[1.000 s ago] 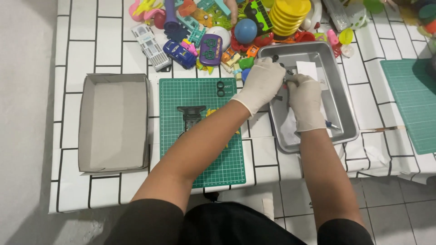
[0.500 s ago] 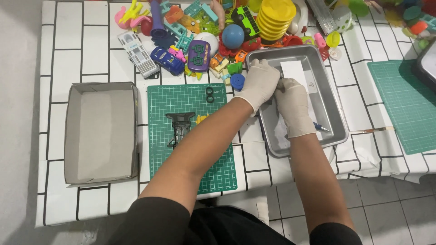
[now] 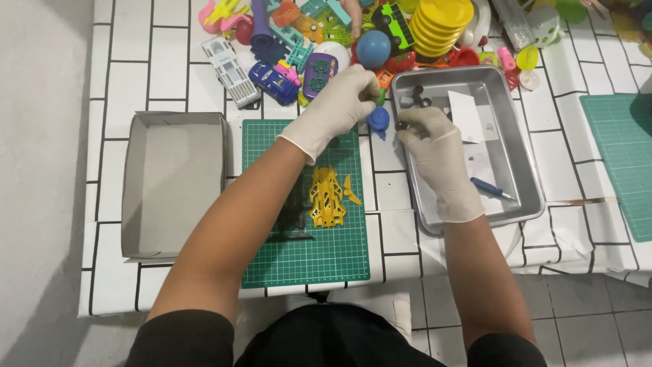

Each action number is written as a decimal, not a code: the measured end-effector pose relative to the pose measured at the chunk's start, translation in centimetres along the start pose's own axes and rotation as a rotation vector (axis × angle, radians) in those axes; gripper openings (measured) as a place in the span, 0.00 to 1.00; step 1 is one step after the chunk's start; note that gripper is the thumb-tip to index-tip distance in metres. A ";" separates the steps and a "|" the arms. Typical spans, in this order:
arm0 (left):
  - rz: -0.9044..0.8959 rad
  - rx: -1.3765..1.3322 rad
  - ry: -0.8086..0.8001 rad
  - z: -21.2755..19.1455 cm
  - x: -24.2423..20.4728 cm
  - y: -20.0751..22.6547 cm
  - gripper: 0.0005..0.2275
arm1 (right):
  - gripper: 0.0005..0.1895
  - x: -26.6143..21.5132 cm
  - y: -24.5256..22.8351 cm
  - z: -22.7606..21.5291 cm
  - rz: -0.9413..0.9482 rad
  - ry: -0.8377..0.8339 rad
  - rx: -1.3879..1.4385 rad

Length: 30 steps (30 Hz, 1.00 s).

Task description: The person organizes various small plastic toy parts, including a black chassis, yellow components, and red wheels, on a green cutting mat. They then proceed to assemble the parts by hand, fitting the wheels and other pieces onto the main chassis structure.

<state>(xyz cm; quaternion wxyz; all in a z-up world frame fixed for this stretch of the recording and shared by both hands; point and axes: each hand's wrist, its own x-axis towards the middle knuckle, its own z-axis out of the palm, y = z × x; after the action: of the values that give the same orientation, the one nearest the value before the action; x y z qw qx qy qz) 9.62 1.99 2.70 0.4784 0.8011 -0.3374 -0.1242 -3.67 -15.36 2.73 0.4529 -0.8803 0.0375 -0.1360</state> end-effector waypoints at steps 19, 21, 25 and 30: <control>0.141 0.639 -0.139 3.1 0.3 -8.0 0.06 | 0.14 -2.0 1.0 8.4 0.191 0.055 -0.068; 0.095 0.624 -0.127 3.0 -0.1 -8.0 0.05 | 0.14 -2.1 1.8 8.7 0.189 0.052 -0.096; 0.053 0.604 -0.125 2.2 -0.8 -6.8 0.05 | 0.15 -2.2 1.0 9.5 0.216 0.057 -0.028; -0.044 0.498 -0.138 0.8 -1.6 -5.6 0.12 | 0.11 -2.3 1.1 10.3 0.264 0.115 -0.017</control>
<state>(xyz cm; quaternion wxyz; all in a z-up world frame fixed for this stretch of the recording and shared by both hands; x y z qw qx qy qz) 10.36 4.25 -2.72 0.2396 0.8909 -0.3721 -0.1022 -2.96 -7.46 -4.35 0.4563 -0.8624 0.1800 -0.1254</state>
